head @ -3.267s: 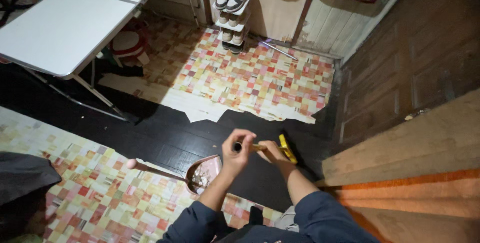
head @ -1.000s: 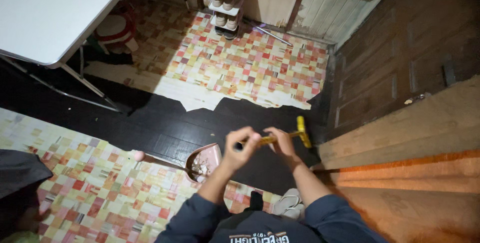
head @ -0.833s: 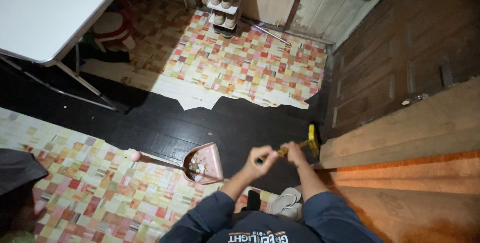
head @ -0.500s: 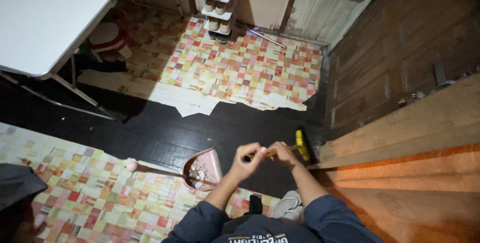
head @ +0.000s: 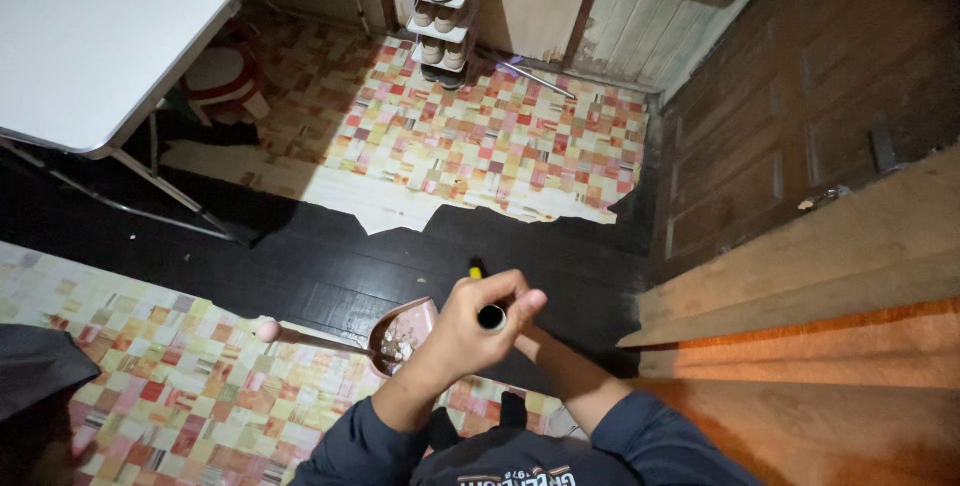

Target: The person sweeps debris from a tiled and dark floor into a dustpan by hand using a small broom, and then sweeps the area again with a larger broom.

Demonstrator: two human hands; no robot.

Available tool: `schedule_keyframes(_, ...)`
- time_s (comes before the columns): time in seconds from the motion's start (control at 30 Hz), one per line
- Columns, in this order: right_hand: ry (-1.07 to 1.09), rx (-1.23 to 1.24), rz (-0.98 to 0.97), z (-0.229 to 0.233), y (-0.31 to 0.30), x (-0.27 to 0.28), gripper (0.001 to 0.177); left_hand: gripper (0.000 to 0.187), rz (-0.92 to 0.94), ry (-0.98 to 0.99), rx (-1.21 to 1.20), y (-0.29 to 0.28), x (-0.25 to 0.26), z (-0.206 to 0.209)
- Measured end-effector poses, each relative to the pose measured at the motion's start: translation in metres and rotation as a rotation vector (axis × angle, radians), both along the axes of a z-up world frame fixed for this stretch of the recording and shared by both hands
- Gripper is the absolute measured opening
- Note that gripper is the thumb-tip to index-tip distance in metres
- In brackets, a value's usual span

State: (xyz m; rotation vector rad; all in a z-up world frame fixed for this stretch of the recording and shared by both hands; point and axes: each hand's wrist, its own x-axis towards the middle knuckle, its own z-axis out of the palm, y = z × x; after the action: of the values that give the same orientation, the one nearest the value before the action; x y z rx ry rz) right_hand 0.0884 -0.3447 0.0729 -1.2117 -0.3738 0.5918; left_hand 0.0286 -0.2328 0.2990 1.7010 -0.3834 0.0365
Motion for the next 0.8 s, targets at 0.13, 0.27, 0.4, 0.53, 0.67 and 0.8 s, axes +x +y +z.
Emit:
schedule_keyframes(0.13,-0.116,-0.036,0.052,0.021,0.008,0.008,0.013,0.029,-0.017,-0.206,-0.040,0.014,-0.002,0.023)
schedule_keyframes(0.27,-0.285,-0.359,0.093,0.031,-0.008,0.031,0.011,0.027,0.061,-0.134,-0.109,0.043,-0.002,0.011)
schedule_keyframes(0.4,-0.574,-0.632,0.013,-0.013,-0.053,0.054,0.024,0.031,0.208,-0.078,-0.203,0.042,0.008,-0.060)
schedule_keyframes(0.53,-0.828,-0.808,-0.131,-0.093,-0.110,0.069,0.048,0.037,0.275,-0.086,-0.157,-0.002,0.016,-0.158)
schedule_keyframes(0.67,-0.345,-0.969,-0.138,-0.131,-0.152,0.034,0.029,0.035,0.099,-0.035,-0.192,-0.060,0.000,-0.222)
schedule_keyframes(0.8,-0.567,-0.957,-0.061,-0.133,-0.166,0.030,0.030,0.034,-0.029,0.050,-0.202,-0.066,0.002,-0.223)
